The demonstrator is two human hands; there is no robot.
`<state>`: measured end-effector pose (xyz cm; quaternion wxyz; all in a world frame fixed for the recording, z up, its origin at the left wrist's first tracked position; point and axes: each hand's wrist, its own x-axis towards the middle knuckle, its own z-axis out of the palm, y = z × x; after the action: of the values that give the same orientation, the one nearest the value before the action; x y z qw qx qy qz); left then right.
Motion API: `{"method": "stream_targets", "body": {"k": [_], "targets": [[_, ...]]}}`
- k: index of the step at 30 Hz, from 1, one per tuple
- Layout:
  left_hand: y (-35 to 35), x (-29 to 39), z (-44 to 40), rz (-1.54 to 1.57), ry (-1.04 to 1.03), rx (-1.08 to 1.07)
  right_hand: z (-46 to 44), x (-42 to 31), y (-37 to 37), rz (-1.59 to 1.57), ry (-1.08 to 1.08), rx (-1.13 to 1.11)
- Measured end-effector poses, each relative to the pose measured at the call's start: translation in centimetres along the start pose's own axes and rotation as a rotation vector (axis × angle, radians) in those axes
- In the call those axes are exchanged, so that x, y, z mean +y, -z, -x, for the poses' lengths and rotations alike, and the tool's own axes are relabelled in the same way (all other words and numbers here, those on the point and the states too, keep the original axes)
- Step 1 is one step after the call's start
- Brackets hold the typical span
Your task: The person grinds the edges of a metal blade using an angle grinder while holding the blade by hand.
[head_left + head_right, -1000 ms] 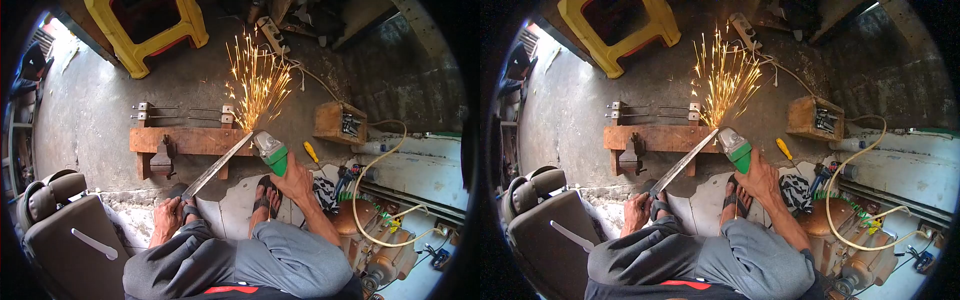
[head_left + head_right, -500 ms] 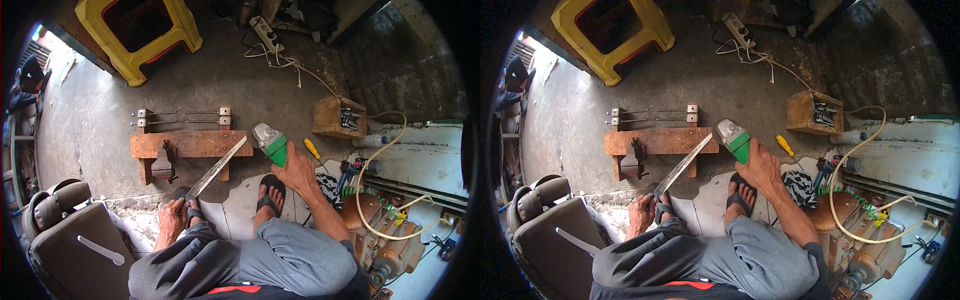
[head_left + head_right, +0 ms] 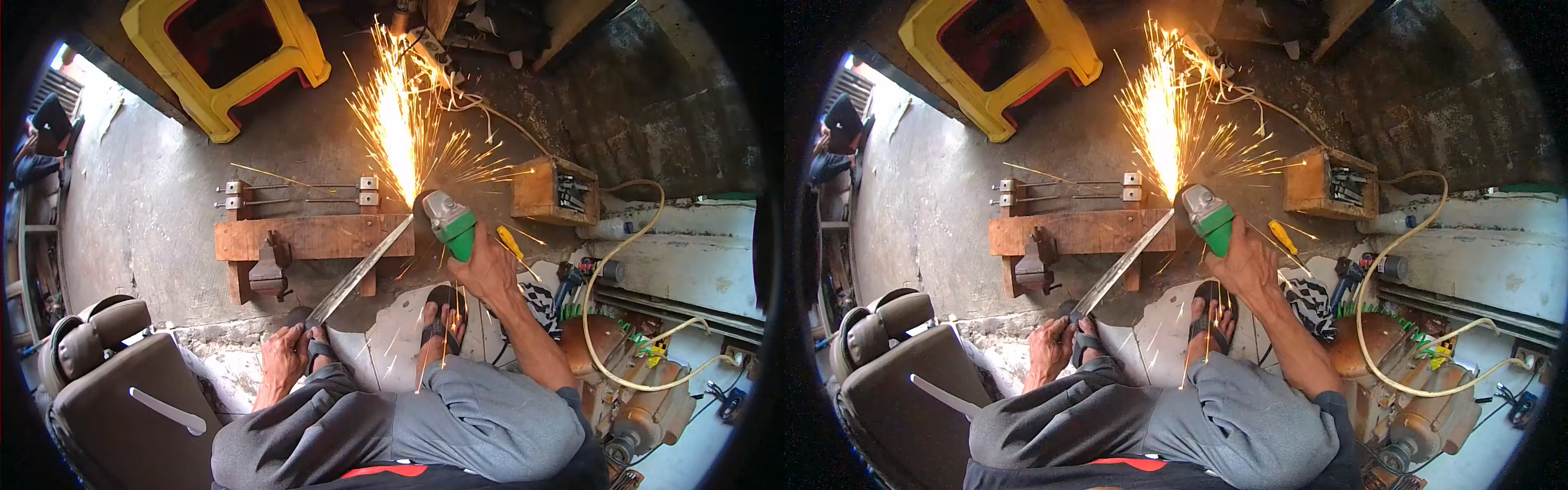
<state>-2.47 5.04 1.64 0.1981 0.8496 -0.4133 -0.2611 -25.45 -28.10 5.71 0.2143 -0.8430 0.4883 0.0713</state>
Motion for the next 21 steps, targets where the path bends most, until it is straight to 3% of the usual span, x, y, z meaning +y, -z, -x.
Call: {"method": "stream_targets", "body": {"k": [5, 10, 12, 14, 21], "targets": [[0.0, -0.6, 0.0, -0.028, -0.004, -0.022, 0.6, 0.8, 0.0, 0.060, 0.038, -0.047], [-0.1, -0.3, 0.3, 0.059, 0.012, -0.017, 0.4, 1.6, 0.1, -0.025, -0.151, 0.053], [0.3, 0.2, 0.0, 0.097, 0.021, -0.039, 0.6, 1.9, 0.3, -0.010, -0.104, 0.077], [1.3, 1.3, -0.4, 0.280, 0.254, -0.202, 0.9, 2.0, 0.4, 0.006, -0.052, 0.094], [2.1, 2.0, -1.4, 0.281, 0.363, -0.301, 0.7, 0.7, 1.2, -0.065, -0.090, 0.076]]}}
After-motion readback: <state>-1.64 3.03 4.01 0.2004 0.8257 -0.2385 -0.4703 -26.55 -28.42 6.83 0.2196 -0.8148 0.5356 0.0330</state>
